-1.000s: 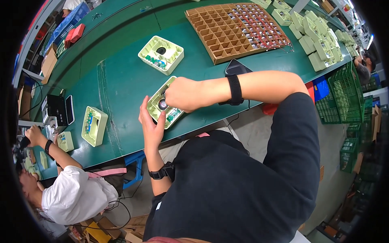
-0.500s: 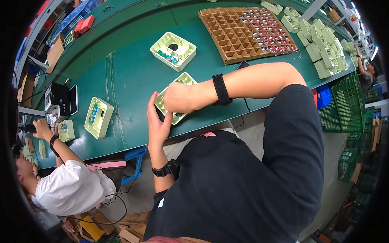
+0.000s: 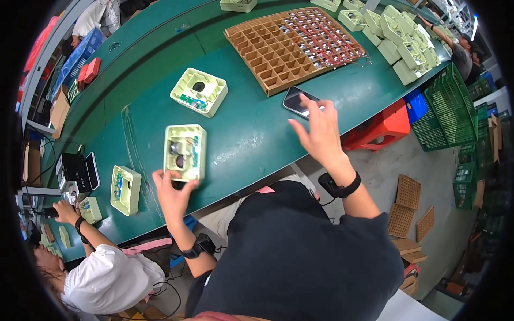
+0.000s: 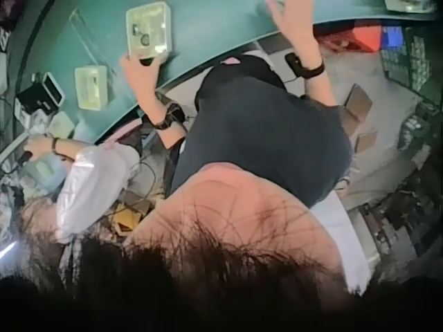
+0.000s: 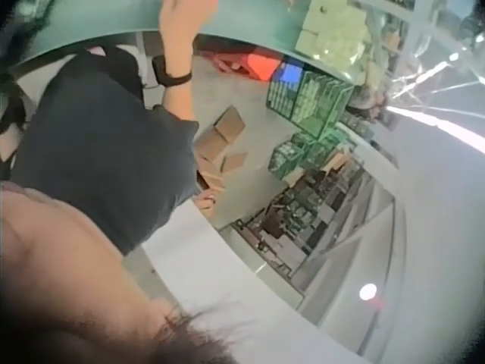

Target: The person picks up a speaker from a tray, places it into a plastic housing, and presses it down by hand. They then position the speaker's wires and a circuit board into the housing, repeating this process for multiple units.

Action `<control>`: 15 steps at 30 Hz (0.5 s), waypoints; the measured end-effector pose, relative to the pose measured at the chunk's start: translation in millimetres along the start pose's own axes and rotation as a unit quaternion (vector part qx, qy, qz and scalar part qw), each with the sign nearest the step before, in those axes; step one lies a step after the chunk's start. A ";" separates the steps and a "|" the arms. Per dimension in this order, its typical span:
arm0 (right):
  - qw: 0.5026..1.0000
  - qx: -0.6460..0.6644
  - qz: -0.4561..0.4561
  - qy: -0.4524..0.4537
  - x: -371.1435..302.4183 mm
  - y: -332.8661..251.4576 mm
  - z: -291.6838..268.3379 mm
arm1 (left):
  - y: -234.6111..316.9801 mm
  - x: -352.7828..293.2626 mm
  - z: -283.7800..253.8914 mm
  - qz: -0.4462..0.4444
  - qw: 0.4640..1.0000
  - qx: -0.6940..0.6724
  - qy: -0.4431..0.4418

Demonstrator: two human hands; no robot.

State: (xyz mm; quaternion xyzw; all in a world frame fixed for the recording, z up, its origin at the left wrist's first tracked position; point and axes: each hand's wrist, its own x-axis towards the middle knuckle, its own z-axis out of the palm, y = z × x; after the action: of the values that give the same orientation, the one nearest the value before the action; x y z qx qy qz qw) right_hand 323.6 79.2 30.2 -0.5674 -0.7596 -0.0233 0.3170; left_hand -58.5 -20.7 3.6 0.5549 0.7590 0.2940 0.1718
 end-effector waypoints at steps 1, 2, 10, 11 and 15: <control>1.000 0.004 0.000 -0.002 -7.1 6.5 -0.2 | -0.7 6.3 0.4 -0.003 1.000 0.004 0.000; 0.999 -0.006 0.011 -0.034 -13.0 11.8 0.3 | -0.1 19.4 2.5 -0.024 0.999 0.044 0.008; 0.995 -0.010 0.040 -0.087 -23.7 26.3 4.6 | -10.7 109.6 -18.3 -0.130 0.979 0.155 -0.031; 0.996 -0.001 0.045 -0.072 -25.1 28.7 3.9 | -13.8 118.1 -18.7 -0.127 0.979 0.159 -0.028; 0.997 0.064 0.034 -0.031 -40.6 31.0 20.8 | -42.7 163.7 -8.8 -0.128 0.980 0.154 -0.001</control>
State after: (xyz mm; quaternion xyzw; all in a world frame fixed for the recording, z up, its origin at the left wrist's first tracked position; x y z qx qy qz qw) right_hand 347.6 64.1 -17.0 -0.5721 -0.7492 0.0541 0.3295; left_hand -148.6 122.5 -6.1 0.4732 0.8598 0.1487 0.1210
